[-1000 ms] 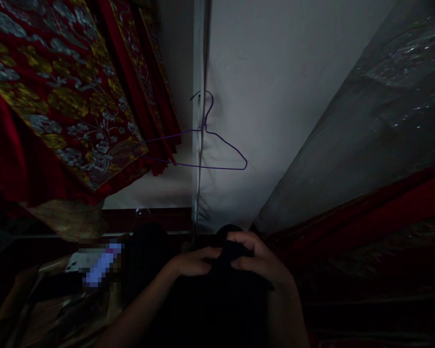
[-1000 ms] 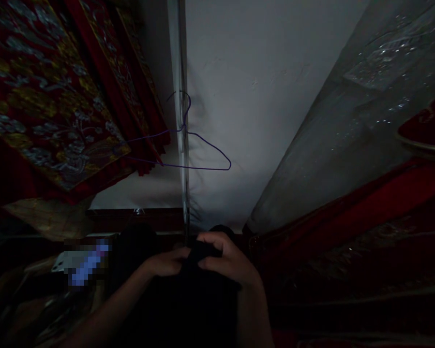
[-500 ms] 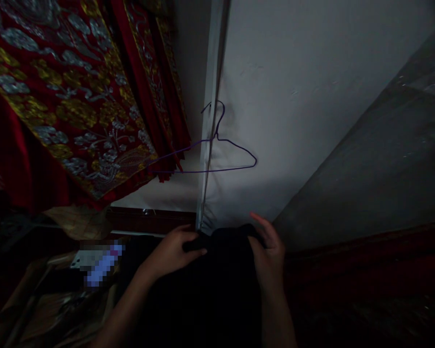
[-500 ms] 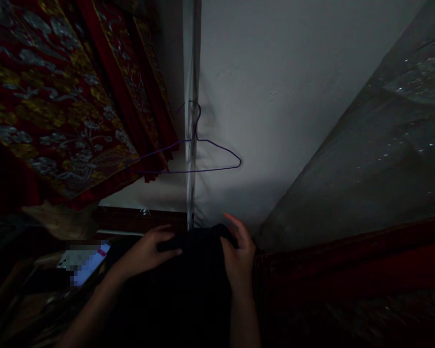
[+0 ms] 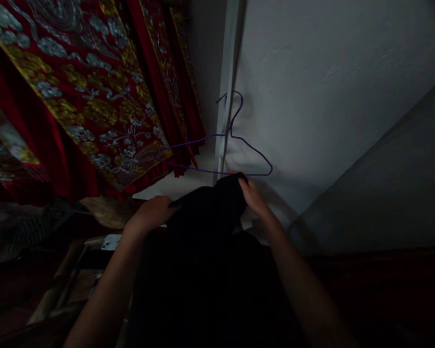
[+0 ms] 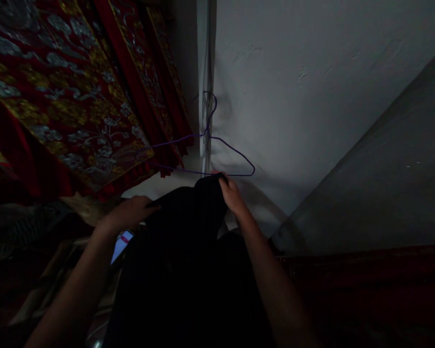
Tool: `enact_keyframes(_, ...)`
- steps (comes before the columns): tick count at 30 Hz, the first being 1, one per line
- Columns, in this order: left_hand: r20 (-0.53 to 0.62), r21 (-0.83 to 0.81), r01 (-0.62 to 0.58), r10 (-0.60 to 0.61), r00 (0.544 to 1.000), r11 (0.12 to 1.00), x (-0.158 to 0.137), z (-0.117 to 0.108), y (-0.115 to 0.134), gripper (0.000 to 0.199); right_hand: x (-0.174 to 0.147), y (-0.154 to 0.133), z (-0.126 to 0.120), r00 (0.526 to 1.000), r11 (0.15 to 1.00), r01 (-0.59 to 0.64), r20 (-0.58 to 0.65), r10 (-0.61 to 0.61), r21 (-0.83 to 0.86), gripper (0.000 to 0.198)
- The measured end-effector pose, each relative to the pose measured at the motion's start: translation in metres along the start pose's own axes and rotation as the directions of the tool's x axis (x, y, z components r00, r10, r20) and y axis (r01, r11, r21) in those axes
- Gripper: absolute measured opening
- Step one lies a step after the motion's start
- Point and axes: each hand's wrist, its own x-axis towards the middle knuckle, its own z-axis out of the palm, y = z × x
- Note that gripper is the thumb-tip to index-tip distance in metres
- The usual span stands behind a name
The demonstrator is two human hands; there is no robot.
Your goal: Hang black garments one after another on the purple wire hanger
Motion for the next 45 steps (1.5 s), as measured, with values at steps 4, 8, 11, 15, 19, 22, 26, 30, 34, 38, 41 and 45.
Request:
enact_keyframes(4,0.073,0.199,0.051,-0.067,0.995,0.979,0.029,-0.011,0.019,0.016,-0.01,-0.004,-0.03,0.989,0.962,0.121,-0.056,-0.138,-0.244,0.02)
enact_keyframes(8,0.125,0.282,-0.038,0.002,0.992,0.959,0.035,-0.013,0.032,0.014,-0.035,-0.033,-0.061,0.983,0.879,0.175,0.03,-0.181,-0.444,0.021)
enact_keyframes(11,0.135,0.294,-0.149,0.113,0.984,0.944,0.033,-0.015,0.043,0.011,-0.045,-0.057,-0.073,0.975,0.819,0.198,0.025,-0.219,-0.539,0.027)
enact_keyframes(15,0.094,0.32,-0.312,0.297,0.95,0.895,0.04,-0.013,0.062,0.019,-0.047,-0.075,-0.076,0.972,0.804,0.222,0.06,-0.227,-0.551,0.036)
enact_keyframes(19,0.159,0.339,-0.516,0.493,0.855,0.786,0.054,0.01,0.085,0.03,-0.052,-0.078,-0.07,0.982,0.853,0.187,0.075,-0.173,-0.487,0.033)
enact_keyframes(22,0.38,0.262,-0.641,0.533,0.756,0.722,0.055,0.035,0.099,0.04,-0.058,-0.075,-0.063,0.98,0.862,0.201,0.102,-0.174,-0.465,0.029)
enact_keyframes(26,0.526,0.212,-0.74,0.564,0.637,0.638,0.047,0.049,0.108,0.046,-0.066,-0.072,-0.055,0.969,0.875,0.24,0.163,-0.188,-0.42,0.026)
enact_keyframes(30,0.503,0.392,-0.74,0.545,0.67,0.547,0.051,0.033,0.1,0.041,-0.069,-0.075,-0.053,0.96,0.873,0.257,0.214,-0.181,-0.414,0.022)
enact_keyframes(34,0.543,0.475,-0.77,0.547,0.637,0.426,0.06,0.018,0.089,0.031,-0.069,-0.078,-0.054,0.95,0.838,0.297,0.231,-0.21,-0.458,0.018)
enact_keyframes(38,0.587,0.407,-0.81,0.558,0.586,0.423,0.061,0.015,0.084,0.033,-0.067,-0.079,-0.064,0.947,0.757,0.301,0.086,-0.31,-0.581,0.047)
enact_keyframes(41,0.618,0.405,-0.808,0.522,0.587,0.429,0.062,0.009,0.086,0.035,-0.056,-0.078,-0.081,0.944,0.716,0.171,-0.095,-0.315,-0.677,0.079)
enact_keyframes(45,0.677,0.372,-0.821,0.479,0.559,0.433,0.067,0.0,0.09,0.035,-0.028,-0.081,-0.104,0.94,0.678,0.146,-0.113,-0.323,-0.721,0.078)
